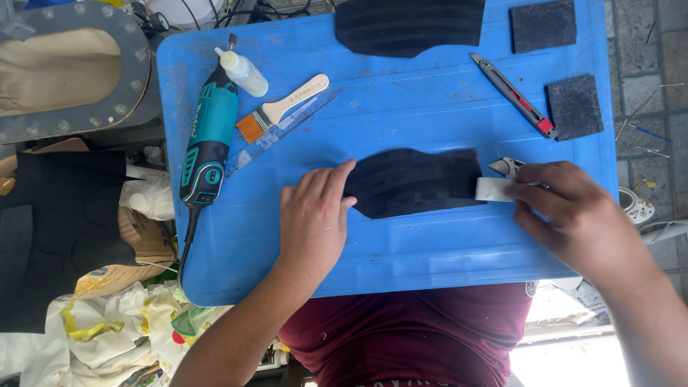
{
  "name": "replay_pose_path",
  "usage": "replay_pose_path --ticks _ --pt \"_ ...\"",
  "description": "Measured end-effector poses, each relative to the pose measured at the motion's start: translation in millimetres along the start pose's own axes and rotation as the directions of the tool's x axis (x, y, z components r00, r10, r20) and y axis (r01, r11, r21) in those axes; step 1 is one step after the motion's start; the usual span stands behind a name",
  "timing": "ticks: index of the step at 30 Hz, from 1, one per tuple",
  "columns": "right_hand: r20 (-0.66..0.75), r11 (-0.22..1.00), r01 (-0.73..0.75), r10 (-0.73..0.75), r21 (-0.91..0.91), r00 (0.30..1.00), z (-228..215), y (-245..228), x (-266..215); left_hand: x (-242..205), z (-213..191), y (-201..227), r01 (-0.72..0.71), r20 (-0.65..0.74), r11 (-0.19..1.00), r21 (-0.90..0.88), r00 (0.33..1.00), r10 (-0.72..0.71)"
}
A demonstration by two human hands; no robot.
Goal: The person applies glue from a small bottle onto a white rectangular block and then rubs the block across two black fabric pieces on a blue work surface. The person repeats the gluing and rubbing steps on the same fabric pieces.
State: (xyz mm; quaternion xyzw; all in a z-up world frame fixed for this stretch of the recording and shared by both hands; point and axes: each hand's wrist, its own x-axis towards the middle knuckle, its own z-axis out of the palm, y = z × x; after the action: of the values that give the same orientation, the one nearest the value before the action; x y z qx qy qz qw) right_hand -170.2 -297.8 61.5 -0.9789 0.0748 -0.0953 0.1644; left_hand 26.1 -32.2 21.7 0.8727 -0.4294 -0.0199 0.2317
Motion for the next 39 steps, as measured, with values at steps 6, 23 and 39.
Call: replay_pose_path --ticks 6,23,39 --pt "-0.076 0.998 0.051 -0.048 0.03 0.996 -11 -11 -6 2 0 -2 0.003 0.052 1.0 0.01 0.999 -0.003" --pt "-0.034 0.974 0.119 -0.114 0.191 0.993 28 -21 2 3 -3 1 -0.004 0.051 1.0 0.009 0.999 0.004" --pt "-0.095 0.944 0.157 -0.135 0.291 0.986 10 -30 20 2 -2 -5 0.033 0.03 0.998 -0.06 0.999 -0.031"
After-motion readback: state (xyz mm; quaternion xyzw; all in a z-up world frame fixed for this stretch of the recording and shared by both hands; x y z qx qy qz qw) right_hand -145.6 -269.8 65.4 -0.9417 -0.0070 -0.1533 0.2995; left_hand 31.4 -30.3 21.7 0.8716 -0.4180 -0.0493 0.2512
